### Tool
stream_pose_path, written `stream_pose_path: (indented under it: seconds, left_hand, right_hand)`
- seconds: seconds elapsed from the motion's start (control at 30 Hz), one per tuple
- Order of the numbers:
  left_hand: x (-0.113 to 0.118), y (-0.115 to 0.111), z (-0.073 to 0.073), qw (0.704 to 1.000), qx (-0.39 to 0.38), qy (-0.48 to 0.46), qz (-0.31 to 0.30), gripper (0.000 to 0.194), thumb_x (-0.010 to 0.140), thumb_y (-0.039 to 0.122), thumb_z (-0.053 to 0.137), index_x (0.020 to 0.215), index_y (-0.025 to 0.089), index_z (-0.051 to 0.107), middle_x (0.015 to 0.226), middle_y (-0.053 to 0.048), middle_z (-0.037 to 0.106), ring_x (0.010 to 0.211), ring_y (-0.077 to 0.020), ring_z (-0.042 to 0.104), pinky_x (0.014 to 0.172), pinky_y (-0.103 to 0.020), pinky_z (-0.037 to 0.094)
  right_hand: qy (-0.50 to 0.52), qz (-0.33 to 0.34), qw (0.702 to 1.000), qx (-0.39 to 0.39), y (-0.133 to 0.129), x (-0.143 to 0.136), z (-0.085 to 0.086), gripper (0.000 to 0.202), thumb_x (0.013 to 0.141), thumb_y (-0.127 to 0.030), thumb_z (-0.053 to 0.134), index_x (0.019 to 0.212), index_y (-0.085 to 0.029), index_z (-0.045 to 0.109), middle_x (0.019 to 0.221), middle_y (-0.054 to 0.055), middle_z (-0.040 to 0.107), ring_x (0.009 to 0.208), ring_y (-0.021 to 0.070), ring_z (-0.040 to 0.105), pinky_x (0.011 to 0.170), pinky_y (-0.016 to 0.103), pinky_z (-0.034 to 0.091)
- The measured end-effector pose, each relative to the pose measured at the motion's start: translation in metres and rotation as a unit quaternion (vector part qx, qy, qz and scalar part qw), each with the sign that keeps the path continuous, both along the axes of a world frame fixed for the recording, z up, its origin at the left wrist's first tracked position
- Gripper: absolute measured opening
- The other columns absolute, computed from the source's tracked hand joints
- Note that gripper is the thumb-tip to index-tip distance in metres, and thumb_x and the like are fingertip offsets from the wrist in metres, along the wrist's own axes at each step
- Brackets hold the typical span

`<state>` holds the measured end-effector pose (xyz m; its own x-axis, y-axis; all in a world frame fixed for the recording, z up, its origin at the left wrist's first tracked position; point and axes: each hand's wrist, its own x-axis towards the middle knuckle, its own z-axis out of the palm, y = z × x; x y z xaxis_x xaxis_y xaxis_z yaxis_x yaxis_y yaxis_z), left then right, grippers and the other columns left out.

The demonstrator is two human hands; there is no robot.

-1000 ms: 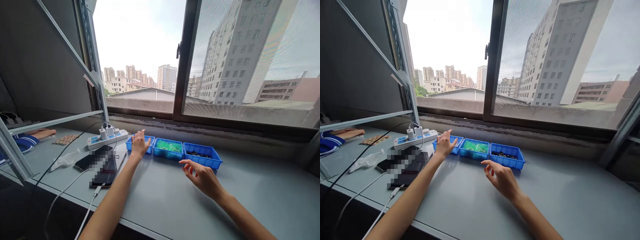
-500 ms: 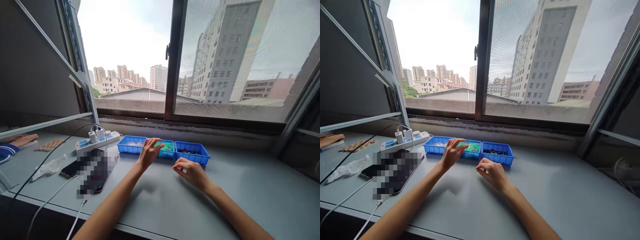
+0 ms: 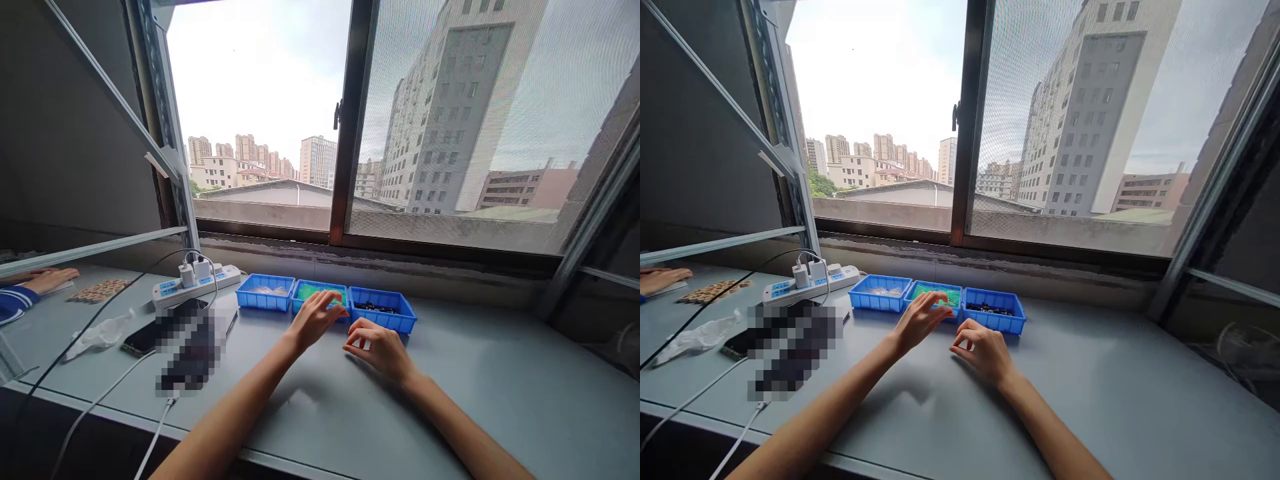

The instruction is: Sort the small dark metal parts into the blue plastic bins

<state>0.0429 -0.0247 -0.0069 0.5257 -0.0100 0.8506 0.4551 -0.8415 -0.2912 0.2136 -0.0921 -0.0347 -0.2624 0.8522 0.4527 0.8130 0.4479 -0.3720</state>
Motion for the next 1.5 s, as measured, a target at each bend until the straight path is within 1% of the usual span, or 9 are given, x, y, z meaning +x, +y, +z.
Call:
stream_pose_path:
  seconds: [0.17, 0.3, 0.5, 0.67, 0.9, 1.07, 1.2, 1.33, 1.5]
  left_hand:
    - [-0.007, 0.004, 0.003, 0.998, -0.003, -0.057, 0.018, 0.023, 0.088, 0.01, 0.044, 0.095, 0.022, 0.062, 0.091, -0.003, 0.058, 0.072, -0.0106, 0.054, 0.065, -0.022, 0.045]
    - [-0.008, 0.006, 0.005, 0.999, 0.014, -0.034, 0.01, 0.015, 0.088, 0.02, 0.05, 0.082, 0.02, 0.064, 0.091, -0.003, 0.057, 0.074, -0.0107, 0.056, 0.065, -0.021, 0.046]
    - [-0.016, 0.008, 0.014, 0.995, -0.022, -0.085, 0.045, 0.033, 0.085, 0.036, 0.054, 0.059, 0.016, 0.057, 0.089, -0.004, 0.056, 0.068, -0.0099, 0.055, 0.062, -0.022, 0.047]
    - [-0.021, 0.011, 0.014, 0.996, -0.033, -0.054, 0.066, 0.033, 0.088, 0.037, 0.047, 0.066, 0.017, 0.059, 0.089, -0.005, 0.056, 0.068, -0.0102, 0.056, 0.061, -0.022, 0.047]
    - [-0.024, 0.013, 0.013, 0.995, -0.056, -0.017, 0.085, 0.034, 0.09, 0.034, 0.044, 0.067, 0.016, 0.06, 0.088, -0.005, 0.056, 0.067, -0.0102, 0.056, 0.062, -0.022, 0.047]
    - [-0.029, 0.017, 0.01, 0.99, -0.103, -0.03, 0.091, 0.038, 0.089, 0.033, 0.044, 0.058, 0.015, 0.057, 0.077, -0.002, 0.053, 0.059, -0.008, 0.051, 0.056, -0.02, 0.043]
    - [-0.018, 0.012, 0.002, 0.987, -0.136, 0.005, 0.087, 0.036, 0.09, 0.032, 0.044, 0.062, 0.015, 0.058, 0.075, -0.001, 0.052, 0.059, -0.0079, 0.05, 0.055, -0.019, 0.043]
    - [0.004, -0.003, -0.002, 0.984, -0.137, 0.1, 0.061, 0.026, 0.091, 0.027, 0.043, 0.077, 0.017, 0.063, 0.08, -0.001, 0.054, 0.06, -0.0072, 0.051, 0.052, -0.017, 0.042]
    - [0.017, -0.015, -0.006, 0.976, -0.151, 0.151, 0.04, 0.019, 0.09, 0.02, 0.046, 0.088, 0.02, 0.065, 0.086, -0.001, 0.055, 0.066, -0.0078, 0.056, 0.055, -0.017, 0.044]
  right_hand:
    - [-0.002, 0.007, 1.0, -0.004, 0.0, -0.004, -0.002, 0.011, 0.08, -0.026, 0.06, 0.074, -0.022, 0.068, 0.085, -0.001, 0.066, 0.059, 0.0095, 0.06, 0.058, 0.021, 0.042]
    - [-0.006, 0.009, 1.0, 0.001, -0.001, -0.005, -0.001, 0.017, 0.084, -0.025, 0.052, 0.082, -0.024, 0.069, 0.089, 0.0, 0.066, 0.062, 0.0109, 0.06, 0.059, 0.023, 0.042]
    - [0.01, 0.015, 0.999, -0.035, -0.003, -0.007, -0.002, 0.017, 0.083, -0.023, 0.053, 0.081, -0.024, 0.07, 0.09, 0.0, 0.065, 0.067, 0.0115, 0.061, 0.062, 0.023, 0.044]
    - [0.022, 0.005, 0.999, -0.04, -0.001, -0.007, -0.001, 0.012, 0.077, -0.022, 0.058, 0.075, -0.024, 0.07, 0.091, -0.001, 0.064, 0.062, 0.0097, 0.061, 0.061, 0.023, 0.044]
    - [0.001, -0.042, 0.998, -0.042, -0.003, -0.007, 0.005, 0.014, 0.078, -0.031, 0.059, 0.07, -0.024, 0.068, 0.089, -0.002, 0.065, 0.059, 0.0099, 0.058, 0.057, 0.024, 0.039]
    - [-0.019, -0.143, 0.988, -0.052, -0.003, -0.002, 0.009, 0.022, 0.082, -0.036, 0.052, 0.071, -0.024, 0.067, 0.077, -0.001, 0.068, 0.067, 0.0159, 0.061, 0.053, 0.025, 0.034]
    - [-0.003, -0.18, 0.981, -0.079, -0.002, 0.002, 0.011, 0.021, 0.084, -0.034, 0.05, 0.077, -0.026, 0.068, 0.085, -0.001, 0.07, 0.08, 0.0193, 0.063, 0.059, 0.026, 0.037]
    - [-0.002, -0.175, 0.98, -0.093, -0.002, -0.001, 0.01, 0.019, 0.084, -0.03, 0.05, 0.082, -0.027, 0.069, 0.091, -0.001, 0.07, 0.086, 0.0203, 0.063, 0.06, 0.026, 0.038]
    - [0.013, -0.142, 0.986, -0.082, -0.002, -0.003, 0.009, 0.02, 0.081, -0.029, 0.052, 0.077, -0.028, 0.071, 0.09, -0.002, 0.068, 0.071, 0.0159, 0.063, 0.057, 0.025, 0.037]
